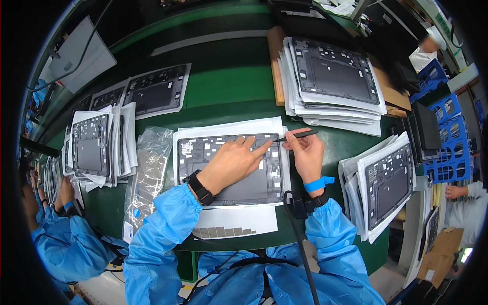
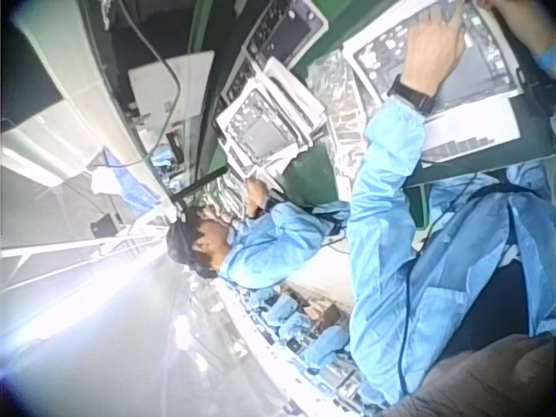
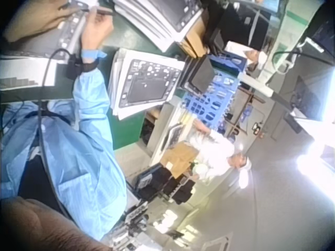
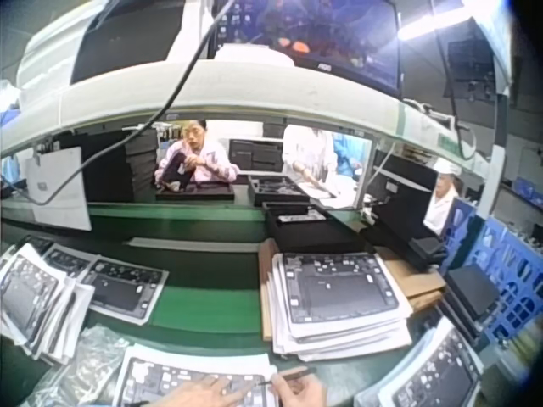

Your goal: Applying adhesive strips and assembling electronics component casings on a factory line.

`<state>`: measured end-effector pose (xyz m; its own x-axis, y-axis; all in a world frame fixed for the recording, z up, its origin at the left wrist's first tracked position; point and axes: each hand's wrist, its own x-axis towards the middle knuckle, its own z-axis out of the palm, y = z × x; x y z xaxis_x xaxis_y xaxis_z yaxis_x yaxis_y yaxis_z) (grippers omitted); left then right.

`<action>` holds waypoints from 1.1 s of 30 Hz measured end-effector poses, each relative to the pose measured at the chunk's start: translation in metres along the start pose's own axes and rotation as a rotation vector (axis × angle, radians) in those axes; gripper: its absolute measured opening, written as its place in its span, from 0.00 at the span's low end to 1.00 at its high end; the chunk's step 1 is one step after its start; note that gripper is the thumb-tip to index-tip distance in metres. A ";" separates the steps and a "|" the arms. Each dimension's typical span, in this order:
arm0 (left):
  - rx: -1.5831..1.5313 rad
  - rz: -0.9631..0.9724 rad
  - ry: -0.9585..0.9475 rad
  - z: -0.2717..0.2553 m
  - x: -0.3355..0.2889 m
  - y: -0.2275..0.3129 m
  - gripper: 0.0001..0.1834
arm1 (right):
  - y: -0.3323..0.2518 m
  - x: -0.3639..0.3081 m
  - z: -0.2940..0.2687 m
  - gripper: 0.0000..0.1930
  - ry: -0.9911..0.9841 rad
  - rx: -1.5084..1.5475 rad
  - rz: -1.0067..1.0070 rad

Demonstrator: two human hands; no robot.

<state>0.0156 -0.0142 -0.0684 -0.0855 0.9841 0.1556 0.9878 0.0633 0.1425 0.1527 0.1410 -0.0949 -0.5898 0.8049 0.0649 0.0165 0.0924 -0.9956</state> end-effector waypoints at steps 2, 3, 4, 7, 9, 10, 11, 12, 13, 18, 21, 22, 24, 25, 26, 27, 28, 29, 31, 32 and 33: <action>-0.011 0.016 0.003 0.000 0.006 0.001 0.26 | 0.004 0.000 -0.003 0.08 0.042 0.000 -0.034; -0.023 0.011 -0.012 -0.001 0.008 0.003 0.27 | 0.005 -0.002 -0.003 0.08 0.069 -0.033 -0.053; -0.030 0.004 -0.028 -0.003 0.007 0.004 0.27 | 0.005 -0.004 -0.001 0.08 0.093 -0.062 -0.073; -0.020 0.042 -0.011 0.001 0.001 0.002 0.28 | 0.001 -0.011 0.002 0.08 0.116 -0.129 -0.167; -0.065 -0.021 -0.079 -0.002 0.002 0.003 0.28 | 0.005 -0.015 0.002 0.08 0.082 -0.317 -0.147; -0.050 -0.014 -0.063 -0.003 0.001 0.003 0.26 | 0.006 -0.016 0.005 0.09 0.098 -0.336 -0.179; -0.052 -0.011 -0.019 -0.005 -0.004 0.002 0.24 | 0.005 -0.016 0.010 0.11 0.099 -0.344 -0.208; -0.058 -0.031 -0.051 -0.010 -0.002 0.005 0.24 | -0.010 -0.019 0.010 0.12 0.173 -0.242 -0.210; -0.052 -0.034 -0.084 -0.016 -0.001 0.009 0.25 | -0.017 -0.018 0.005 0.12 0.262 -0.193 -0.259; -0.029 0.031 -0.056 -0.016 0.009 0.012 0.25 | -0.022 -0.028 -0.021 0.10 0.238 -0.331 -0.297; -0.009 0.009 -0.161 -0.025 0.010 0.013 0.26 | -0.029 -0.047 -0.026 0.09 0.207 -0.355 -0.252; 0.004 0.013 -0.144 -0.029 0.009 0.014 0.26 | -0.030 -0.054 -0.028 0.10 0.178 -0.463 -0.247; -0.021 0.012 -0.166 -0.038 0.002 0.015 0.26 | -0.018 -0.069 -0.028 0.12 0.069 -0.593 -0.205; -0.059 -0.036 -0.129 -0.052 -0.007 0.021 0.26 | -0.008 -0.074 -0.028 0.14 -0.011 -0.621 -0.169; -0.090 -0.135 -0.031 -0.057 -0.024 0.020 0.25 | -0.009 -0.080 -0.027 0.18 -0.087 -0.648 -0.126; -0.082 -0.218 0.146 -0.055 -0.048 0.011 0.25 | -0.010 -0.085 -0.027 0.20 -0.147 -0.661 -0.107; 0.000 -0.438 0.214 -0.059 -0.075 0.008 0.21 | -0.010 -0.090 -0.028 0.21 -0.186 -0.726 -0.099; -0.021 -0.645 0.184 -0.062 -0.100 0.004 0.24 | -0.009 -0.092 -0.030 0.20 -0.217 -0.730 -0.098; 0.049 -0.680 0.110 -0.026 -0.169 -0.032 0.40 | -0.010 -0.093 -0.028 0.19 -0.231 -0.719 -0.096; 0.012 -0.811 -0.087 -0.041 -0.167 -0.009 0.35 | -0.009 -0.095 -0.027 0.17 -0.204 -0.717 -0.127; -0.023 -0.935 -0.287 -0.050 -0.163 0.007 0.31 | -0.008 -0.096 -0.025 0.15 -0.175 -0.715 -0.155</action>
<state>0.0304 -0.1829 -0.0441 -0.7950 0.5414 -0.2735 0.5343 0.8385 0.1069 0.2300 0.0774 -0.0916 -0.7466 0.6526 0.1297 0.4081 0.6030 -0.6854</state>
